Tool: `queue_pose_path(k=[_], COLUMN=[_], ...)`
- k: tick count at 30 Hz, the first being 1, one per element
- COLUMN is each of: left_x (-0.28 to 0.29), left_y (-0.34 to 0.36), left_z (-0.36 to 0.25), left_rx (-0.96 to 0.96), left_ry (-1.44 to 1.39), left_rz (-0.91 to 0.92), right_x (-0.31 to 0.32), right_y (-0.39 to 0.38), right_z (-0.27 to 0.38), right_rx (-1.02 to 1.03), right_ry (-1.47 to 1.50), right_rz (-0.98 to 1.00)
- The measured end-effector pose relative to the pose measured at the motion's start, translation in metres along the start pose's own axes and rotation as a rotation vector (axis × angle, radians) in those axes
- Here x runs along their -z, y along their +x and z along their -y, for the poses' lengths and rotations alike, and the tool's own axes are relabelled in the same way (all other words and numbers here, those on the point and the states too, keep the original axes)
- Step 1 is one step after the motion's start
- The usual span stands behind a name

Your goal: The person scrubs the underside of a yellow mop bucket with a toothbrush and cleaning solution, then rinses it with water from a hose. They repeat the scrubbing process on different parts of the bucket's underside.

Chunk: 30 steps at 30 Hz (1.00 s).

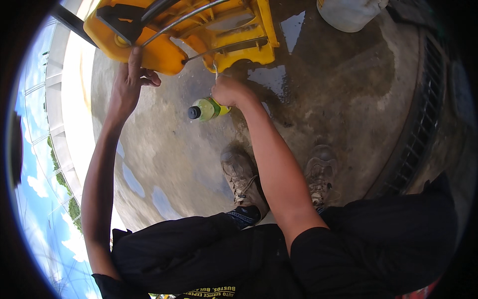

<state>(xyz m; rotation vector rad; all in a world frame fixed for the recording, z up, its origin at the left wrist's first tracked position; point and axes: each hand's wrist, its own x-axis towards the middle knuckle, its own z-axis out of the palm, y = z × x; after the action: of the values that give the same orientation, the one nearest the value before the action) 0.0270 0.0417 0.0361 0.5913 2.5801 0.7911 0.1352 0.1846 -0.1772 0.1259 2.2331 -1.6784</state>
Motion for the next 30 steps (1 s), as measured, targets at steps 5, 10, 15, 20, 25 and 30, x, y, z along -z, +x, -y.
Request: queue_pose_path(k=[5,10,15,20,25,30], left_x=[0.0,0.002,0.002,0.001,-0.001,0.005], left_y=[0.002,-0.001,0.001,-0.001,0.002,0.0], left_z=[-0.002,0.007,0.0,0.006,0.001,0.001], left_rx=[-0.016,0.003,-0.008,0.0,-0.016,0.01], left_ry=[-0.017,-0.005,0.012,0.014,0.001,0.01], left_rz=[0.044,0.007,0.022,0.017,-0.006,0.021], right_x=[-0.001,0.003,-0.011,-0.001,-0.019,-0.002], right_y=[-0.008,-0.013,0.005,-0.007,0.025,0.0], right_z=[-0.007,0.01,-0.022,0.02,-0.035,0.019], right_rx=[0.023,-0.097,0.124,-0.064,0.276,-0.113], right_ry=[-0.04,0.156,-0.038,0.139,-0.339,0.043], right_rz=[0.003,0.046,-0.052,-0.046,-0.036,-0.054])
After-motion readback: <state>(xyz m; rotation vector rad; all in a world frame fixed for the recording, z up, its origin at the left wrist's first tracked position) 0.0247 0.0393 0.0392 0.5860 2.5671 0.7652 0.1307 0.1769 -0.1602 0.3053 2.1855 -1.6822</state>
